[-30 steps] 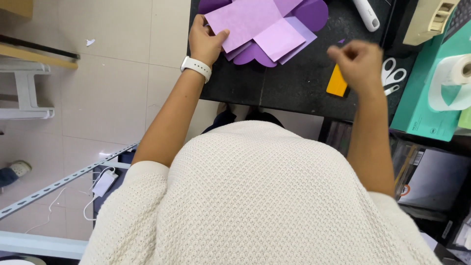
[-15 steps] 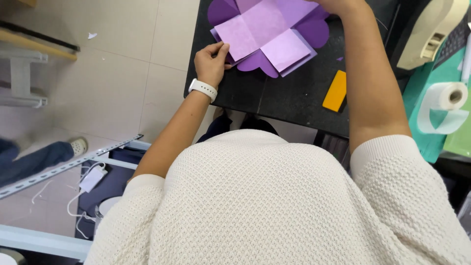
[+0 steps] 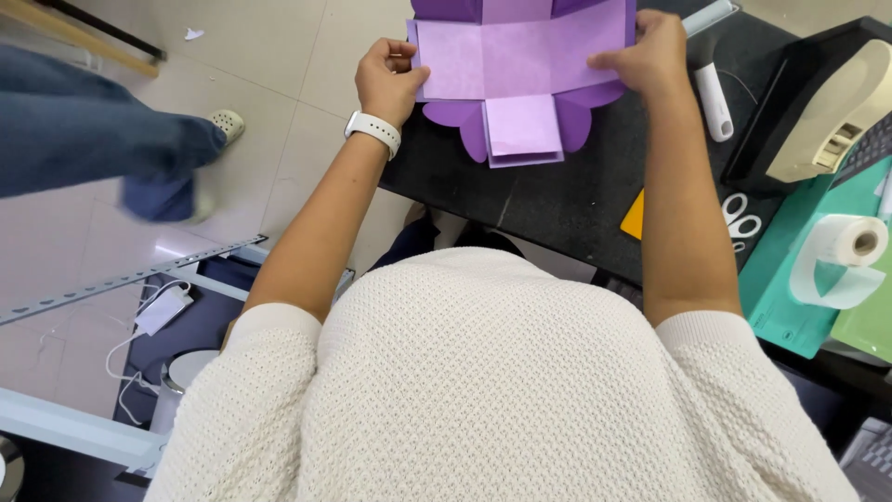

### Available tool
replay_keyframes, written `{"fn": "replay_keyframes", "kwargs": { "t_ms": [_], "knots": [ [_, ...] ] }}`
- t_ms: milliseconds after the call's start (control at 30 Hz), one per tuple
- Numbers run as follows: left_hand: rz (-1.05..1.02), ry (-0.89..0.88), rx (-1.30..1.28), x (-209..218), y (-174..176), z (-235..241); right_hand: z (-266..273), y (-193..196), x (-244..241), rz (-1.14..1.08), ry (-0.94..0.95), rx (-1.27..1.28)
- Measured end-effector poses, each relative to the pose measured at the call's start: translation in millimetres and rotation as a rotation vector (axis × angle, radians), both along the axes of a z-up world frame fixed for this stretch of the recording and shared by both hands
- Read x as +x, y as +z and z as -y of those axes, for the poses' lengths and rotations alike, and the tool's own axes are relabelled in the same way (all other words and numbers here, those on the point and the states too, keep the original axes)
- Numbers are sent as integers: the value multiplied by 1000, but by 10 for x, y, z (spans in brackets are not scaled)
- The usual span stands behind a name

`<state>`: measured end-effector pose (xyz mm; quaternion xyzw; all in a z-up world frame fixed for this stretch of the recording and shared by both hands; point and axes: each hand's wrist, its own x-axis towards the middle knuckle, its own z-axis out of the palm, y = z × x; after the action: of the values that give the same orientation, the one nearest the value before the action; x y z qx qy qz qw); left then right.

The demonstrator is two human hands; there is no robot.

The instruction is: Assembling a purple paper explosion box and decorating it with paper roses and chocolate bars.

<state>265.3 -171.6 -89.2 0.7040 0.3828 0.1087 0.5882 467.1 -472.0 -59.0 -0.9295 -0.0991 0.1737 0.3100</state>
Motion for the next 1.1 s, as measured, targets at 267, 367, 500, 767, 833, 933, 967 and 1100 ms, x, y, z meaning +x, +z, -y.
{"fn": "replay_keyframes", "kwargs": {
  "t_ms": [267, 367, 500, 767, 833, 933, 967, 1100],
  "knots": [
    [62, -61, 72, 138, -393, -164, 41, -29, -66, 40, 0, -40],
    [63, -83, 68, 161, -393, -195, 50, -4, -123, 55, 3, -73],
    [49, -178, 35, 191, -140, -174, 45, 215, -277, -17, -46, -58],
    [177, -421, 242, 356, 248, 38, 3, 309, -572, 38, -141, -85],
    [235, -482, 289, 420, 350, 114, -25, 257, -593, 91, -140, -115],
    [267, -548, 355, 526, 317, 92, -38, 168, -596, 102, -158, -129],
    [269, -519, 355, 570, 191, 24, 4, 107, -579, 120, -156, -109],
    [130, -429, 263, 594, -234, -363, 197, -68, -537, 109, -155, -50]
  ]
}}
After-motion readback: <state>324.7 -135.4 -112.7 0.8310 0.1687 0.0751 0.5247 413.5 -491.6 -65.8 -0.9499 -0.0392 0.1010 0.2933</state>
